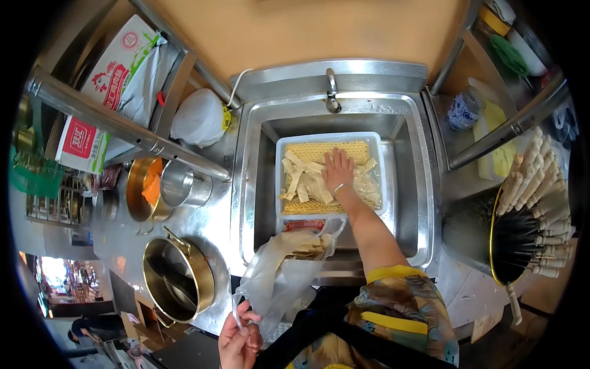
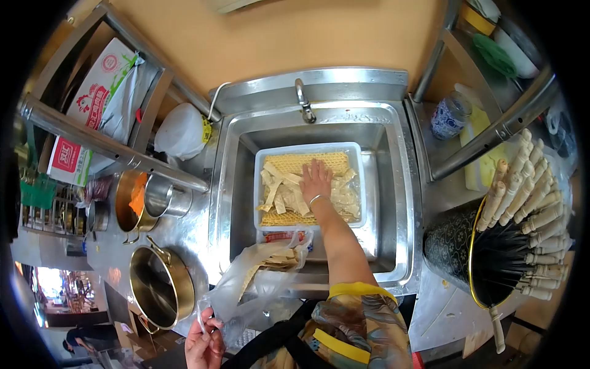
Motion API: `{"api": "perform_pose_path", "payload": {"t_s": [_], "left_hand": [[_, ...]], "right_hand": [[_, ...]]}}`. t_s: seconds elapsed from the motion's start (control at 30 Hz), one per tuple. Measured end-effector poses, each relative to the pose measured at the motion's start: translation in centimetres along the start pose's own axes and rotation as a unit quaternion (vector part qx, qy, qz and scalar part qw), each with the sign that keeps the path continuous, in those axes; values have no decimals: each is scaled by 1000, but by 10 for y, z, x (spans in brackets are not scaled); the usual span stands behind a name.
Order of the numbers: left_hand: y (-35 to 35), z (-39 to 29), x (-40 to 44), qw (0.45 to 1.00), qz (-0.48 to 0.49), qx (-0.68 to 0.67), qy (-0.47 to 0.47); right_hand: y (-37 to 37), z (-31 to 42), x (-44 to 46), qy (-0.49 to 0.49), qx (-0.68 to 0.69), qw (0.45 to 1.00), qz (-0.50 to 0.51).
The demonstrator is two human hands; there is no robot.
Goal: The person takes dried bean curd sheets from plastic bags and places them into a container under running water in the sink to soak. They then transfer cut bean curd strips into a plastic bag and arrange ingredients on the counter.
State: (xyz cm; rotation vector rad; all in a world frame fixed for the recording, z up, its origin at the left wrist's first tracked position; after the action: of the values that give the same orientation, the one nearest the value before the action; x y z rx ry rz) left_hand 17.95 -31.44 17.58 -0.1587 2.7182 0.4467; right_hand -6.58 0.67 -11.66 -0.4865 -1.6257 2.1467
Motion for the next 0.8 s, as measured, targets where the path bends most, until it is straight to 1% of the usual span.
{"api": "perform_pose_path", "payload": {"t_s": [0.13, 0.2, 0.23, 0.3, 0.33, 0.4, 0.53, 0.57, 0.63, 0.67, 0.73, 0.77, 0.8], "left_hand": [[-11, 8, 1, 1000, -18, 5, 6], [-21, 14, 2, 998, -22, 55, 4], [-23, 15, 1, 998, -26, 54, 7], [-16, 15, 2, 998, 47, -33, 8], [-18, 15, 2, 999, 43, -31, 12], [-17, 16, 3, 997, 68, -30, 20], [-16, 15, -5, 999, 36, -28, -3], [-17, 15, -4, 999, 40, -28, 7], [-19, 14, -4, 998, 45, -32, 16], [-20, 13, -4, 998, 48, -34, 17], [-23, 15, -2, 998, 45, -35, 11], [-22, 16, -1, 998, 50, -38, 10], [-21, 17, 1, 998, 54, -40, 10]], "right_hand": [[-6, 36, 3, 4, -7, 1000, 28], [-4, 69, -11, -157, 32, 987, 19], [2, 75, -14, -162, 34, 986, 19], [17, 91, -22, -209, 7, 975, 74], [19, 93, -23, -202, 7, 976, 81], [24, 93, -21, -208, 3, 974, 85], [41, 93, -17, -215, -9, 972, 96], [46, 90, -23, -215, -11, 971, 101], [27, 90, -35, -250, 37, 965, 70], [28, 85, -42, -250, 33, 965, 71], [28, 79, -64, -362, 35, 926, 98], [27, 75, -61, -359, 32, 928, 96], [25, 75, -61, -356, 27, 927, 117]]}}
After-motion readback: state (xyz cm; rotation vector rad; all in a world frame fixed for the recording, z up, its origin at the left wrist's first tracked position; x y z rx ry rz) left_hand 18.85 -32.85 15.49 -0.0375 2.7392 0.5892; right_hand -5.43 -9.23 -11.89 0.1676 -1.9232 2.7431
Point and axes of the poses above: each hand's wrist, its own x-axis towards the middle knuckle, its own y-axis out of the palm, z = x × y, the point moved 4 cm from there along x, towards the middle knuckle, and after that the axes turned 14 degrees about y, right-handed, at the moved point
